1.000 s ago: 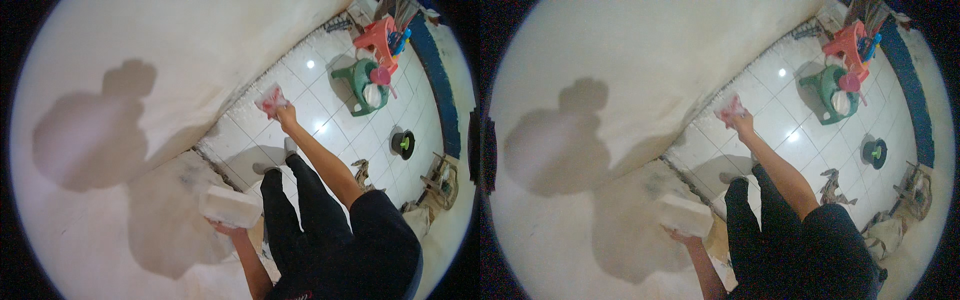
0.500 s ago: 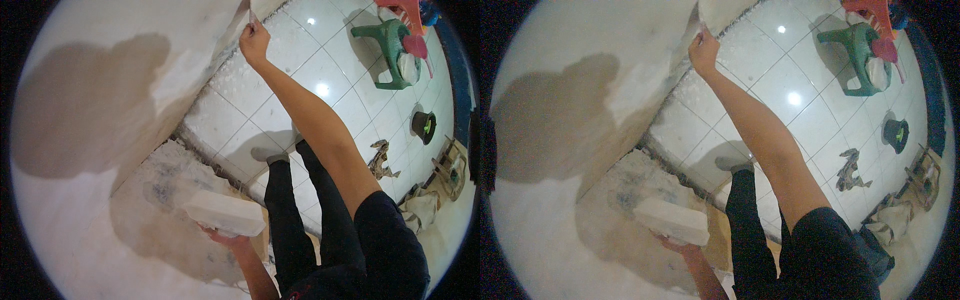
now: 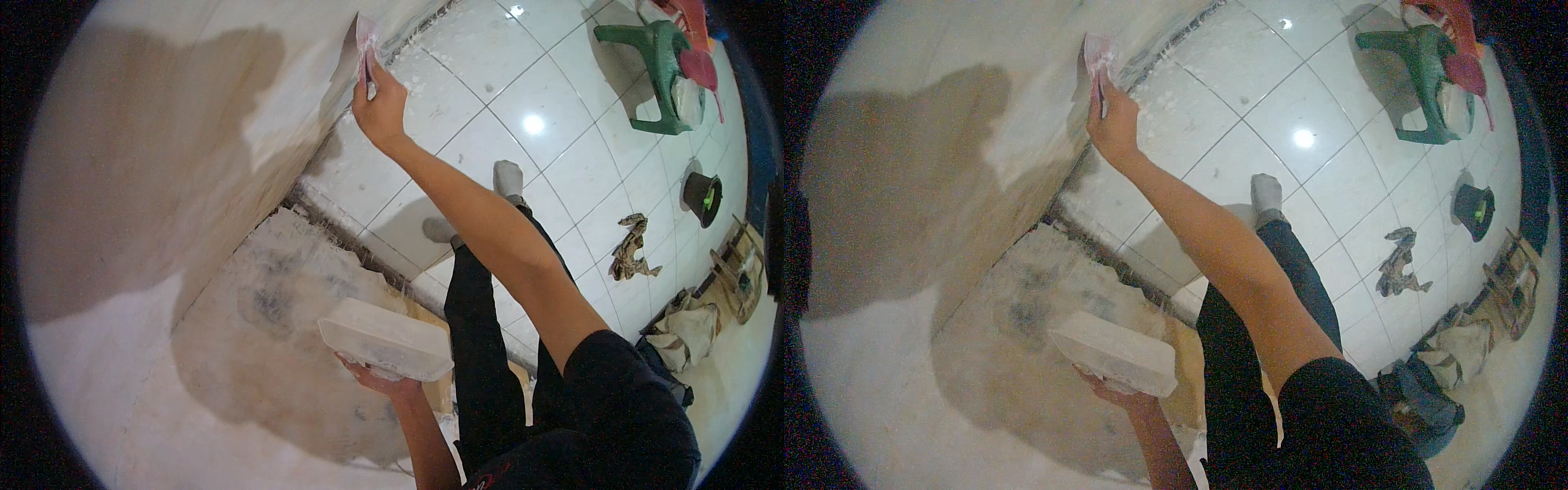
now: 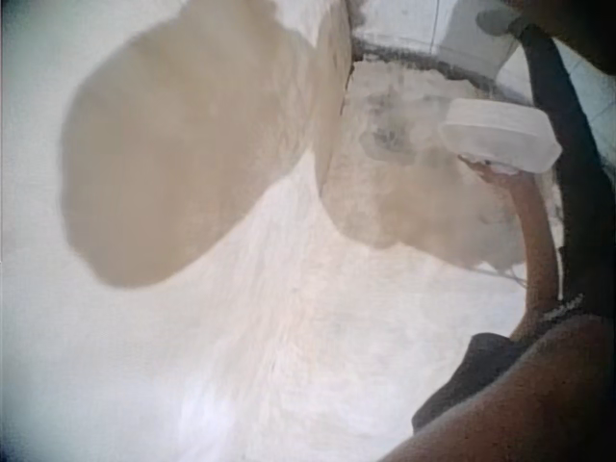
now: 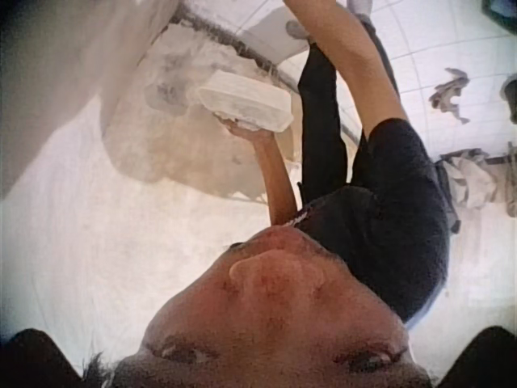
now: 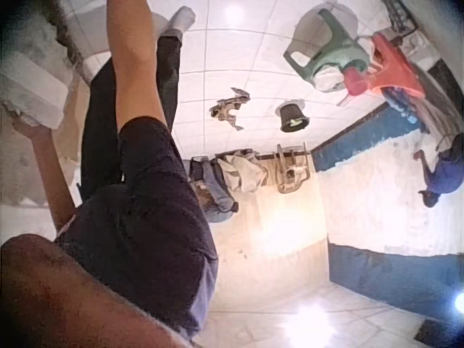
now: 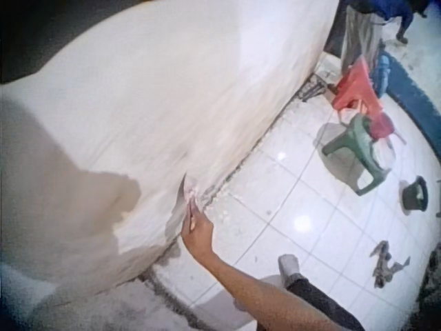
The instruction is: The person applies a white plaster or filler material to a wall using a handheld spreader tool, frequently picking up more material from a white container.
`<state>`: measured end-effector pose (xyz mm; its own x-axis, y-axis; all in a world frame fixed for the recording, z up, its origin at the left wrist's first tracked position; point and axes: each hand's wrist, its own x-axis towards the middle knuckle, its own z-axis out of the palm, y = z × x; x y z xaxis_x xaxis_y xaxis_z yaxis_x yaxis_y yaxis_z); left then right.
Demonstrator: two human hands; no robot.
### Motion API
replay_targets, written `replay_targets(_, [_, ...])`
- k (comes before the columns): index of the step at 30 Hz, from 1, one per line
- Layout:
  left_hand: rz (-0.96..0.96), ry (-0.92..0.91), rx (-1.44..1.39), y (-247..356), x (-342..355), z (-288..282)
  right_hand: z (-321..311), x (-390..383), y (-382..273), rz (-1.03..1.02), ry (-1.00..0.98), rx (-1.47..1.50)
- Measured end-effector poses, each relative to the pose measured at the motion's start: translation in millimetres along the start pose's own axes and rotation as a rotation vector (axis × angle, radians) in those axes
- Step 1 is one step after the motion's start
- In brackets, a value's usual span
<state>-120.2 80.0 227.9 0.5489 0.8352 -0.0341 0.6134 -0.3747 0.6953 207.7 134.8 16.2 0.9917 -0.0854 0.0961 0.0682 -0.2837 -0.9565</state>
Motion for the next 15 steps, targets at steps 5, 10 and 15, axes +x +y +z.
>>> replay_targets(5, [-0.416,-0.018,-0.413,-48.3,-23.4,-16.2,17.2,-45.9,-13.1,0.013,-0.048,0.09])
replay_targets(10, [-0.176,-0.114,-0.136,-63.8,-30.7,-24.2,17.9,-95.3,-16.0,0.047,-0.242,0.044])
replay_targets(15, [-0.546,0.119,-0.726,-36.8,-23.5,-21.1,4.4,-120.9,-19.2,0.413,-0.474,0.106])
